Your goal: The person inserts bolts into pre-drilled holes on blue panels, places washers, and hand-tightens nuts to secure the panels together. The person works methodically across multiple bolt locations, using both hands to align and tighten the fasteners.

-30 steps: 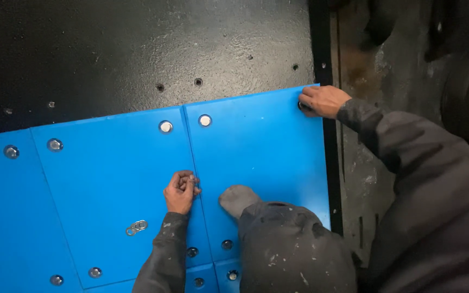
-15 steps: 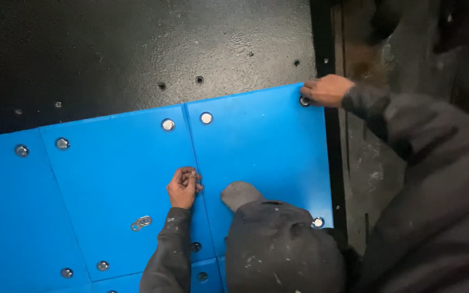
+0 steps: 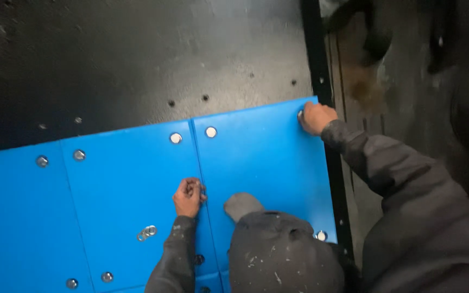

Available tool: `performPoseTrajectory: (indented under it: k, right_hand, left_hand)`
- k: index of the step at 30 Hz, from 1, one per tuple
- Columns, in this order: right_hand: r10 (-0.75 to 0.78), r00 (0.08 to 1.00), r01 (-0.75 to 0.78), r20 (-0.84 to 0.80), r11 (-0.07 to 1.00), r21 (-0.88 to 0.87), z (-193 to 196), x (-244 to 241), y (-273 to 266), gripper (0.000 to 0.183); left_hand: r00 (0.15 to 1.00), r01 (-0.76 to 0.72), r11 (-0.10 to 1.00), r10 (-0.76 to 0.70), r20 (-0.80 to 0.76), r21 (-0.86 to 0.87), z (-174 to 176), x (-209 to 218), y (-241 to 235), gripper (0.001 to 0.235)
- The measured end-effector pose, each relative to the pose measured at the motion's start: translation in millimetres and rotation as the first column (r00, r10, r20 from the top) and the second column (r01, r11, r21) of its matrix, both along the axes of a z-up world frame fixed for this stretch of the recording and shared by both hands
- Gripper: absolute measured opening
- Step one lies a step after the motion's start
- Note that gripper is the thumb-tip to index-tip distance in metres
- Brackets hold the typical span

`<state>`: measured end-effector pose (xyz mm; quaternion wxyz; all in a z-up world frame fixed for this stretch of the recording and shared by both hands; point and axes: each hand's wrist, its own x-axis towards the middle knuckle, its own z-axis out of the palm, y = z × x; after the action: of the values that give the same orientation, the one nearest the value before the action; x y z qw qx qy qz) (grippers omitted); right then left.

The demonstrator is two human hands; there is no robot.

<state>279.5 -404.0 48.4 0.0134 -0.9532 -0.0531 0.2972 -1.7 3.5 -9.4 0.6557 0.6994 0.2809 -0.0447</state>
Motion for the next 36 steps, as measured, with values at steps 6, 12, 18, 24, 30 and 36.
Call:
performPoseTrajectory:
  k: [6,12,18,24,30,36]
  right_hand:
    - [0.384,0.923,-0.384,-0.017,0.921,-0.066,-13,14,-3,0.04]
    - [0.786,0.603,-0.795,0.136,0.606,0.029,-55,21,-46,0.044]
    - [0.691,0.722,-0.692,0.036,0.722,0.006,-9,12,-32,0.021]
    - [0.731,0.679,-0.725,0.07,0.682,-0.092,-12,12,-20,0.024]
    - [0.754,0.656,-0.747,-0.034,0.643,-0.166,-21,19,-31,0.036]
    - [0.901,0.412,-0.909,0.137,0.417,-0.009,-29,33,-36,0.052]
  left_hand:
    - [0.999,-0.012,0.999,0.014,-0.046,0.035,4,0,-1,0.011]
    - [0.999,-0.003,1.0,0.002,-0.053,-0.013,-6,-7,-1,0.011]
    - [0.998,-0.005,1.0,0.005,-0.057,-0.005,3,2,-3,0.01]
    - [0.995,-0.011,0.999,0.016,-0.099,0.048,17,5,-6,0.009]
    - [0.997,-0.044,0.999,0.043,-0.062,-0.014,3,-2,-2,0.009]
    - [0.996,-0.033,0.999,0.029,-0.089,-0.039,6,-1,-2,0.009]
